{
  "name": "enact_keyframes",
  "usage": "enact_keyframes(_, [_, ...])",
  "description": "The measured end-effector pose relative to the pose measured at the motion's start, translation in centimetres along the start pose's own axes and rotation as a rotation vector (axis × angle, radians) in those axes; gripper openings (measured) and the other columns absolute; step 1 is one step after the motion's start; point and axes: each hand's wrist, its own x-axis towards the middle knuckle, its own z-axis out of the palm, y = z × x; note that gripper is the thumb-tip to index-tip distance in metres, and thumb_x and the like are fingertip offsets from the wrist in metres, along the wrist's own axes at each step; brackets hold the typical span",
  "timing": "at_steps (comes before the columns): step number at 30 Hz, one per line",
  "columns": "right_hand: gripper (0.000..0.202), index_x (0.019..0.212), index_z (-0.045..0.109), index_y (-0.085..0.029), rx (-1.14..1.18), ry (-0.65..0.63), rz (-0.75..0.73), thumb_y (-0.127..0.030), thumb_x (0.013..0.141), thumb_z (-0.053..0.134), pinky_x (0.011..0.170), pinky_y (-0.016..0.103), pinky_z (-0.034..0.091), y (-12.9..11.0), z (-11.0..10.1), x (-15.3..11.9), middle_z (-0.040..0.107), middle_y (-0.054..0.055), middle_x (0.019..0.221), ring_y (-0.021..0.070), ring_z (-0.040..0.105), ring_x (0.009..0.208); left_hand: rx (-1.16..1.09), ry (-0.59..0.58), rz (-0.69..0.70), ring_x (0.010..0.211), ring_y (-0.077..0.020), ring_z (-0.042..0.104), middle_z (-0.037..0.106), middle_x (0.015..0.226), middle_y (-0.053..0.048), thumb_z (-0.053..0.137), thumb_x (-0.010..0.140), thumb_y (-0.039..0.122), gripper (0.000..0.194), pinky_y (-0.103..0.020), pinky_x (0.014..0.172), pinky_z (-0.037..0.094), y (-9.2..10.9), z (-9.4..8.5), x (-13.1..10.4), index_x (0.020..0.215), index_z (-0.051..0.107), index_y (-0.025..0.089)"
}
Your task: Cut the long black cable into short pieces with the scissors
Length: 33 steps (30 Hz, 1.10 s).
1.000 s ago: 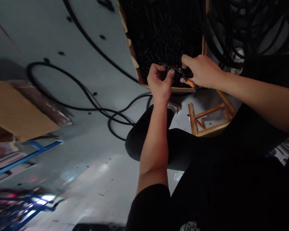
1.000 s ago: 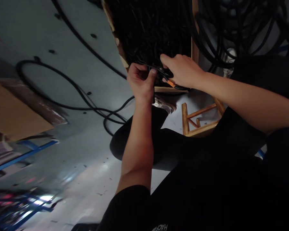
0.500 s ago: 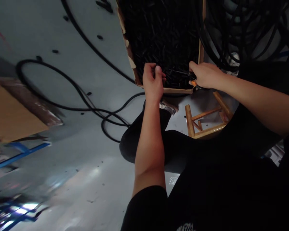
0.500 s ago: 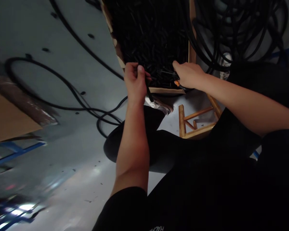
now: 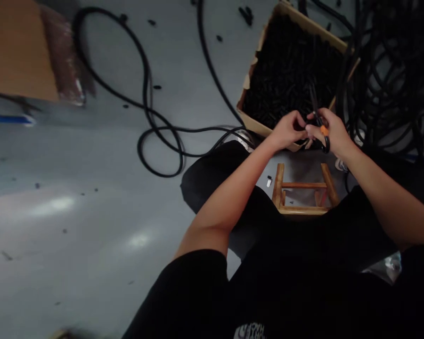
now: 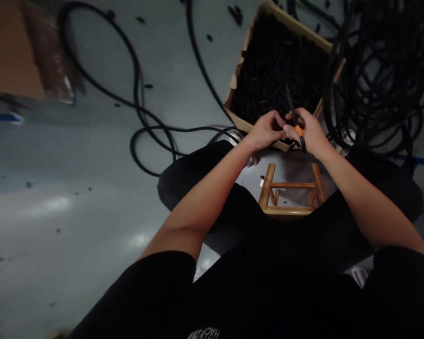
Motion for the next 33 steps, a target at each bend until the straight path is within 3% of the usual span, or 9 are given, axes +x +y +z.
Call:
enact_keyframes(4, [0.058,0.109,0.066,-0.026,-0.024,0.076,0.052,-0.055,0.072,0.098,0.058,0.031,0.054,0.1,0.1,-0.5,0.062,-0.005,0.074,0.0157,0.061,0.061,-0.042,-0.083,-0.031,0.08,-0.0184,0.066,0.067,0.085,0.0,0.096,0.078,0.028,0.043,-0.032,0.075,0.054,0.8,0.5,0.2,0.09,0.054,0.022])
enact_keyframes(9, [0.046,0.102,0.064,-0.026,0.065,0.275,0.029,-0.046,0.068,0.088,0.056,0.032,0.05,-2.3,-0.2,-0.6,0.063,-0.003,0.079,0.0142,0.059,0.06,-0.041,-0.172,0.084,0.085,-0.0209,0.066,0.067,0.09,-0.003,0.087,0.09,0.042,0.038,-0.035,0.08,0.05,2.4,-0.5,-0.1,0.096,0.056,0.022])
enact_keyframes(13, [0.035,0.098,0.065,-0.03,0.135,0.473,-0.045,-0.038,0.066,0.077,0.056,0.036,0.044,-5.0,-3.5,0.2,0.056,-0.003,0.075,0.0143,0.052,0.057,0.256,-0.114,0.147,0.09,-0.0235,0.069,0.072,0.097,-0.005,0.069,0.106,0.041,0.021,-0.035,0.085,0.047,4.4,-2.1,-0.6,0.11,0.067,0.021])
enact_keyframes(16, [0.026,0.09,0.066,-0.033,0.182,0.583,-0.129,-0.032,0.065,0.072,0.055,0.04,0.039,-5.8,-6.0,0.3,0.048,-0.003,0.069,0.0147,0.048,0.054,0.394,-0.105,0.157,0.093,-0.0257,0.072,0.076,0.102,-0.007,0.058,0.113,0.044,0.028,-0.036,0.086,0.047,5.4,-2.5,-1.0,0.124,0.07,0.02])
enact_keyframes(19, [0.029,0.094,0.072,-0.031,0.214,0.5,-0.09,-0.032,0.067,0.079,0.054,0.041,0.04,-5.4,-6.0,-0.2,0.05,-0.002,0.067,0.0161,0.054,0.054,0.43,-0.154,0.173,0.101,-0.0284,0.074,0.079,0.112,-0.011,0.056,0.115,0.047,0.036,-0.036,0.089,0.048,5.5,-2.1,-1.1,0.129,0.07,0.018])
enact_keyframes(23, [0.036,0.097,0.071,-0.029,0.205,0.378,0.08,-0.031,0.063,0.083,0.054,0.034,0.046,-4.2,-3.5,-1.0,0.059,-0.002,0.071,0.0161,0.063,0.057,0.389,-0.212,0.18,0.104,-0.0289,0.075,0.079,0.116,-0.013,0.052,0.115,0.048,0.04,-0.037,0.09,0.05,5.0,-1.4,-1.0,0.13,0.071,0.017])
enact_keyframes(27, [0.046,0.102,0.069,-0.027,0.18,0.274,0.069,-0.042,0.065,0.092,0.057,0.027,0.053,-3.8,-2.2,-1.1,0.065,-0.006,0.078,0.0134,0.067,0.061,0.379,-0.234,0.155,0.098,-0.0279,0.075,0.079,0.108,-0.012,0.05,0.115,0.045,0.038,-0.037,0.087,0.051,5.0,-1.2,-1.1,0.128,0.071,0.017])
enact_keyframes(30, [0.054,0.108,0.066,-0.028,0.179,0.251,0.078,-0.054,0.07,0.094,0.061,0.028,0.059,-3.4,-2.7,-1.1,0.069,-0.005,0.078,0.0155,0.071,0.065,0.417,-0.172,0.123,0.098,-0.0284,0.075,0.079,0.105,-0.013,0.051,0.114,0.041,0.033,-0.038,0.088,0.053,5.3,-1.4,-1.1,0.124,0.071,0.017])
enact_keyframes(33, [0.065,0.115,0.064,-0.028,0.163,0.217,0.118,-0.067,0.072,0.094,0.07,0.033,0.066,-2.7,-3.1,-1.2,0.071,-0.003,0.081,0.0179,0.075,0.07,0.451,-0.039,0.049,0.102,-0.0299,0.077,0.081,0.109,-0.014,0.053,0.113,0.037,0.028,-0.039,0.093,0.055,5.6,-1.9,-1.0,0.124,0.07,0.018])
